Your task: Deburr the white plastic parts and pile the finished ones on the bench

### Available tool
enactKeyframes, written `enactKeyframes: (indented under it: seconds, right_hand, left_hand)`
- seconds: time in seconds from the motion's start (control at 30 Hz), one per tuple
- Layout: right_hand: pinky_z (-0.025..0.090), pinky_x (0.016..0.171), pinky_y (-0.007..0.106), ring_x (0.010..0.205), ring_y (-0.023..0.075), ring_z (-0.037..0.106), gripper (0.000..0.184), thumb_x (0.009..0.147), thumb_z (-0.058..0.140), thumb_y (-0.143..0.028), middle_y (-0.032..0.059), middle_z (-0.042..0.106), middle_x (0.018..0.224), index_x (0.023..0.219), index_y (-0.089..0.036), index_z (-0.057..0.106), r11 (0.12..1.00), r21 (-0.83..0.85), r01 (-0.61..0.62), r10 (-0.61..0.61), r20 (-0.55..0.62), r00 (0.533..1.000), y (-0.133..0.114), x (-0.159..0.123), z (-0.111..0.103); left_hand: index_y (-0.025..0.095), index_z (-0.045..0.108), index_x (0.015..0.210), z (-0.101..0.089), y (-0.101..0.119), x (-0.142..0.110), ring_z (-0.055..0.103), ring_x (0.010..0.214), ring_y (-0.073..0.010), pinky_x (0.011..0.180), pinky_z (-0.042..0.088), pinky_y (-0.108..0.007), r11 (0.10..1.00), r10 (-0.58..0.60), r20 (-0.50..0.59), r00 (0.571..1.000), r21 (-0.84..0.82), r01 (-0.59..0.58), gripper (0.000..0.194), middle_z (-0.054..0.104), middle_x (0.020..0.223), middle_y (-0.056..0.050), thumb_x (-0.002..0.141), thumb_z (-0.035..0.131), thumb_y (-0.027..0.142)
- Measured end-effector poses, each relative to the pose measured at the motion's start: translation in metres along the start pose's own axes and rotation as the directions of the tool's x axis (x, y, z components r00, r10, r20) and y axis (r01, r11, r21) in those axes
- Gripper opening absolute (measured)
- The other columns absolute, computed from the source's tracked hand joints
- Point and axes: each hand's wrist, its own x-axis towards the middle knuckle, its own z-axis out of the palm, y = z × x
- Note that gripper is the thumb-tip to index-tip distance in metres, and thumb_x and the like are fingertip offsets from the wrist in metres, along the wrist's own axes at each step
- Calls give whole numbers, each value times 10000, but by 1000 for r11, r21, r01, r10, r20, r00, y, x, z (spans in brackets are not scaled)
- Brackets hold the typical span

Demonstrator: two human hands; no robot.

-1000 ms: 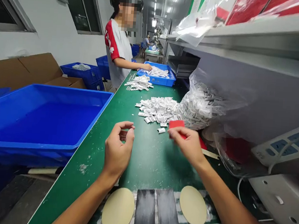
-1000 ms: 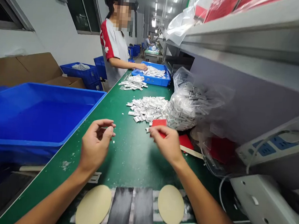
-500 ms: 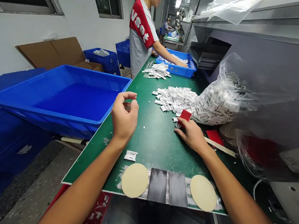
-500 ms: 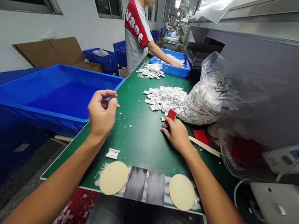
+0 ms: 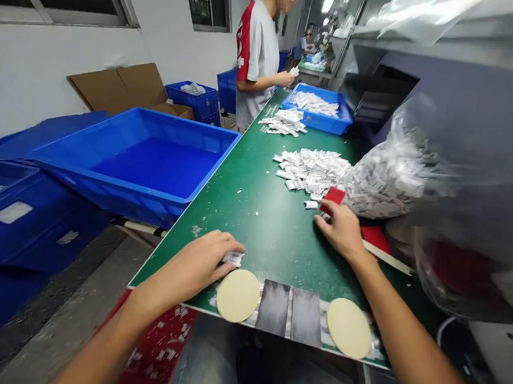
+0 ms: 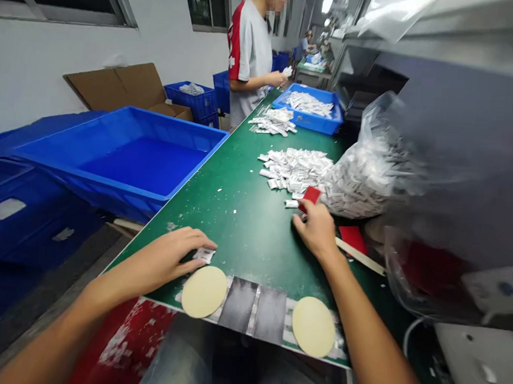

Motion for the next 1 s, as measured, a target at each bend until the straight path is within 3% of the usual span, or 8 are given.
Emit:
enactKeyframes:
  seconds: [0.13,0.27,0.43,0.6,0.73,0.87,0.93,1.0]
  right_hand:
    - [544,878,419,999,200,641,357,958,588,-397,77,642,1168,1239,-177,588,998,-59,32,-30,48,998,-2,-1,6]
    - [558,853,405,980,193,643,340,961,588,-385,76,638,1163,1232,-179,589,993,-110,50,-48,21,999,-4,-1,7]
    - [571,790,362,894,165,653,320,967,581,-386,64,655,1100,1203,-171,600,981,-143,132,-143,-74,987,-12,-1,-2]
    - [524,959,432,1093,226,624,319,941,595,-308,82,676,1173,1254,-253,626,928,-224,297,-349,-253,902,-42,-17,-22]
    - [523,938,376,1018,230,661,259,861,694,-296,32,728,1039,1117,-330,711,902,-302,308,-420,-446,791,-57,-14,-71]
    - [406,1043,522,1162,334,568,505,877,671,-359,144,649,1236,1345,-186,595,949,-300,99,-289,-697,657,-50,14,-135]
    - [323,1105,558,1188,343,537,547,851,694,-417,151,646,1218,1325,-156,615,985,-171,10,-140,-770,623,-51,20,-145]
    - [319,1117,506,1227,311,499,508,851,699,-402,137,616,1256,1302,-179,625,961,271,48,155,-680,716,-61,13,-132]
  left_hand:
    - [307,732,1026,1,1,23,678,914,-233,777,507,-314,993,4,-105,994,-121,-16,193,739,1007,-29,843,669,313]
    - [269,713,1014,-1,23,84,676,809,-205,679,504,-293,890,-57,-286,957,-449,-81,234,739,957,-37,811,698,385]
    - [197,581,1085,22,31,150,682,699,-157,645,520,-273,792,-156,-446,881,-590,-158,279,703,915,-45,866,620,365]
    - [208,630,1045,46,21,154,668,773,-174,696,506,-293,779,-206,-498,842,-605,-167,190,710,950,-49,874,592,281]
    - [231,713,887,50,26,138,649,820,-187,735,482,-304,809,-134,-488,863,-556,-189,190,720,917,-22,851,553,136]
    - [245,717,937,47,40,127,634,837,-163,758,473,-287,820,-47,-507,860,-512,-257,248,692,968,-7,853,560,73]
    - [240,704,949,45,46,124,629,840,-151,758,470,-274,818,-6,-527,850,-492,-299,240,680,977,-4,855,580,57]
    - [218,682,928,45,49,121,624,824,-148,740,462,-268,821,13,-554,832,-468,-325,198,675,947,-4,854,605,51]
